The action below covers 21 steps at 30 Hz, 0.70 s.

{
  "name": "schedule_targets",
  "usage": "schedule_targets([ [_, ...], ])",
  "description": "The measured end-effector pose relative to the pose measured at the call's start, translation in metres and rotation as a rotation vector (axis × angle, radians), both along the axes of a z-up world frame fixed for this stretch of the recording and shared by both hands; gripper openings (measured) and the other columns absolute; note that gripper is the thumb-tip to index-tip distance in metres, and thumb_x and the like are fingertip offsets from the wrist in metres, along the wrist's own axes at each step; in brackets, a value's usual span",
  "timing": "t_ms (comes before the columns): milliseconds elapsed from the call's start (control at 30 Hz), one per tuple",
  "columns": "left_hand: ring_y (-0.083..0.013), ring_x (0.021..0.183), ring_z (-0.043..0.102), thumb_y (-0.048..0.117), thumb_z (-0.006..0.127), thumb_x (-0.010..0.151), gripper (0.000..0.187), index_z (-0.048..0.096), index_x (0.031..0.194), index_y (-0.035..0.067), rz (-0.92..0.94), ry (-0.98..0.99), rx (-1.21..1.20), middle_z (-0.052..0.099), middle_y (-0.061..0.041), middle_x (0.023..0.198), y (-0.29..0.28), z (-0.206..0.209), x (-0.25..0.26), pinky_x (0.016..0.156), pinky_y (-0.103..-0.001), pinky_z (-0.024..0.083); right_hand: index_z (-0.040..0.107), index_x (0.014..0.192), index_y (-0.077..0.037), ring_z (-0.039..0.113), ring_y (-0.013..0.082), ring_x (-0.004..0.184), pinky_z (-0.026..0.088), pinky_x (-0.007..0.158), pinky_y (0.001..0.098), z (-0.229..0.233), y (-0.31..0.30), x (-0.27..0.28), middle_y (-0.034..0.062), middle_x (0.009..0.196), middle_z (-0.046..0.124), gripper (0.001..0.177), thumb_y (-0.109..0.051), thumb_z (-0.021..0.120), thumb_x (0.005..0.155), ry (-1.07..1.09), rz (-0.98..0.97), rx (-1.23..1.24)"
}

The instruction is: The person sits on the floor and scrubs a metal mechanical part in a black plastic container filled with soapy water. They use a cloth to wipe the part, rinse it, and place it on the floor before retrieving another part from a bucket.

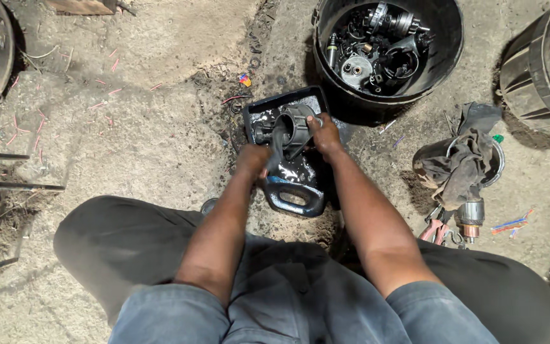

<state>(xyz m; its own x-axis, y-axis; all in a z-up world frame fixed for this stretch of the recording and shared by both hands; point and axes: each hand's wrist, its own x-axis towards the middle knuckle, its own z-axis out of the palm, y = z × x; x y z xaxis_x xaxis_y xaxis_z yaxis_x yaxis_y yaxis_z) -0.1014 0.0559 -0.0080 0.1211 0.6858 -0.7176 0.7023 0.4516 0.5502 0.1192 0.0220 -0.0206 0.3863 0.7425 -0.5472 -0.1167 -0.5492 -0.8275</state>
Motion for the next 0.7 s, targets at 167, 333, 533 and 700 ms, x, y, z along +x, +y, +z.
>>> schedule_targets([
  [167,-0.0329,0.113,0.069,0.036,0.066,0.093,0.038,0.075,0.120,0.010,-0.672,0.374,0.198,0.071,-0.016,0.123,-0.022,0.014,0.039,0.100,-0.043,0.054,0.056,0.129,-0.002,0.068,0.0247,0.074,0.060,0.049,0.0375,0.002,0.010,0.002,0.0163,0.100,0.068,0.050,-0.040,0.064,0.097,-0.058,0.020,0.050],
  [333,-0.0335,0.115,0.064,0.026,0.073,0.088,0.050,0.058,0.134,0.013,-0.688,0.127,0.097,0.065,-0.019,0.126,-0.030,0.017,0.064,0.102,-0.046,0.048,0.058,0.124,-0.001,0.068,0.0238,0.080,0.062,0.053,0.0378,-0.009,0.008,0.005,0.0155,0.102,0.069,0.048,-0.040,0.066,0.097,-0.036,0.023,0.077],
  [533,-0.0395,0.112,0.065,0.027,0.070,0.090,0.053,0.062,0.131,-0.004,-0.286,0.123,0.688,0.065,-0.027,0.124,-0.017,0.007,0.044,0.094,-0.050,0.054,0.055,0.130,-0.001,0.066,0.0268,0.101,0.055,0.089,0.0421,-0.025,-0.013,0.007,0.0173,0.115,0.069,0.051,-0.028,0.073,0.090,-0.133,0.110,0.252],
  [700,-0.0509,0.120,0.052,0.042,0.082,0.080,0.066,0.063,0.117,-0.008,-0.412,-0.103,0.854,0.065,-0.032,0.115,0.016,-0.013,0.052,0.099,-0.056,0.042,0.035,0.154,-0.009,0.062,0.0419,0.123,0.046,0.108,0.0471,-0.026,-0.053,-0.028,0.0270,0.133,0.062,0.067,-0.020,0.062,0.094,-0.411,0.128,-0.244],
])
